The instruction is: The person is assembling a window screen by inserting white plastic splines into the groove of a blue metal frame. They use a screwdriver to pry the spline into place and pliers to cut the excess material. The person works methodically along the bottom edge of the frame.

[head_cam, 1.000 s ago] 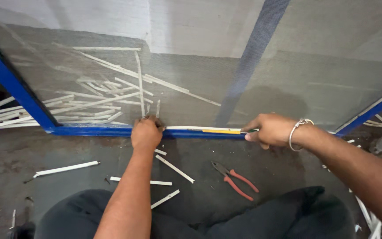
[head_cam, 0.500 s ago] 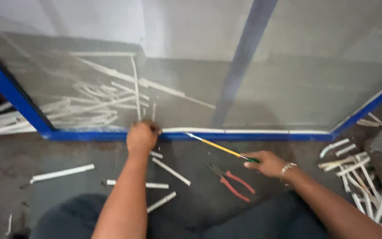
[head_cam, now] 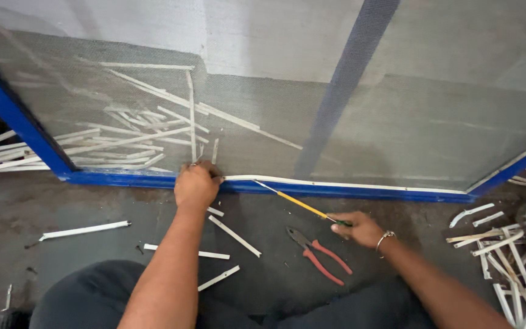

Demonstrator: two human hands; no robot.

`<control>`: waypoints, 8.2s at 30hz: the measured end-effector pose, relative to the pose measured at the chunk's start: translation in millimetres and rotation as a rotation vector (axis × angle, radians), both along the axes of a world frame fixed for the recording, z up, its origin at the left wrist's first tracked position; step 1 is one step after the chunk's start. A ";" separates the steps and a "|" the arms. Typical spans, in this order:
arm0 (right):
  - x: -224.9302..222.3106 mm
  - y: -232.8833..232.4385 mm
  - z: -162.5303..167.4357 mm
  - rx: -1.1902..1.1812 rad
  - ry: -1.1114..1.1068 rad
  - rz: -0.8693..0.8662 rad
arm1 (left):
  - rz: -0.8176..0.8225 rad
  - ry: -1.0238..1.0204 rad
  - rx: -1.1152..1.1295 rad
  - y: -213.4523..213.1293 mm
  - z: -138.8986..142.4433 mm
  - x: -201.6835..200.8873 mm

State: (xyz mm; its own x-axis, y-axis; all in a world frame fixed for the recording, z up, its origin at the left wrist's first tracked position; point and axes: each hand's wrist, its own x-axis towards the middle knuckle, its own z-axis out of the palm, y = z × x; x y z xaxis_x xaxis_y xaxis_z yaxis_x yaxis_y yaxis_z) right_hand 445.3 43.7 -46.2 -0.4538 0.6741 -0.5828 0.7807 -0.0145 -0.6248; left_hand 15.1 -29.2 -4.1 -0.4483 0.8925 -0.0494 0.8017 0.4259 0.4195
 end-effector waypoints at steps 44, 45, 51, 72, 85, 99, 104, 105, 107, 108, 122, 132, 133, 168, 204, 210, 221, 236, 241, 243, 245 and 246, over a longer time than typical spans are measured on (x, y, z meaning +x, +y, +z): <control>-72.3 -41.4 128.3 0.447 -0.597 0.397 | 0.038 -0.055 -0.002 0.8 -2.2 0.3; -82.5 -49.9 148.4 0.459 -0.580 0.397 | 0.036 -0.053 0.005 1.1 -2.1 0.4; -172.0 -18.4 262.3 0.725 -0.656 0.538 | 0.042 -0.056 0.001 -0.5 3.0 1.8; -23.5 -41.9 56.6 0.579 -0.335 0.133 | 0.150 -0.054 -0.103 15.0 -6.0 21.6; -59.6 -40.1 31.2 0.798 -0.169 0.188 | 0.493 -1.264 0.291 35.2 -27.2 36.1; -57.9 -34.8 26.7 0.662 -0.179 0.126 | -0.260 -1.273 0.486 65.6 54.8 177.8; -59.7 -34.1 12.9 0.711 -0.090 0.057 | -0.729 -0.490 0.282 58.7 47.1 302.0; -61.2 -35.5 11.8 0.718 -0.074 0.043 | -0.772 -0.403 0.155 55.0 39.8 320.6; -61.8 -39.4 12.2 0.714 -0.047 0.026 | -0.891 -0.126 -0.027 47.3 22.7 355.4; -60.7 -41.1 13.3 0.705 -0.026 0.015 | -0.967 0.070 -0.080 49.1 14.3 365.5; -48.8 -25.6 -28.6 0.749 -0.157 0.134 | -0.745 -0.026 -0.098 43.0 59.5 318.8; -58.5 -34.0 24.2 0.607 -0.169 0.122 | -0.320 0.476 -0.013 -3.8 22.3 103.5; -58.6 -34.6 29.1 0.589 -0.167 0.119 | -0.376 0.508 -0.005 -3.3 12.2 98.5; -85.6 -70.9 114.1 1.305 0.228 0.210 | -0.531 -0.266 -0.005 -33.5 47.5 129.7; -52.5 -26.4 79.0 0.195 -0.315 -0.164 | -0.182 -1.290 0.985 92.1 121.6 163.2; -51.4 -22.7 75.9 0.204 -0.320 -0.167 | -0.260 -1.189 0.855 97.9 117.8 160.3; -41.7 -26.5 90.4 0.266 -0.157 -0.102 | -0.534 -1.079 0.597 105.5 115.9 159.8; -41.7 33.3 297.8 1.171 -0.016 0.081 | -0.580 -0.922 0.574 130.5 114.5 172.3; -43.4 45.4 320.8 1.387 0.225 0.169 | -0.537 -0.937 0.594 130.2 110.1 165.8; -49.0 45.1 319.8 1.381 0.293 0.057 | -0.524 -0.986 0.584 130.2 109.1 165.8; -60.6 43.6 317.7 1.427 0.236 0.054 | -0.536 -0.957 0.586 131.0 109.5 164.0; -65.2 41.6 318.9 1.303 0.097 0.169 | -0.545 -0.911 0.588 130.2 109.2 164.3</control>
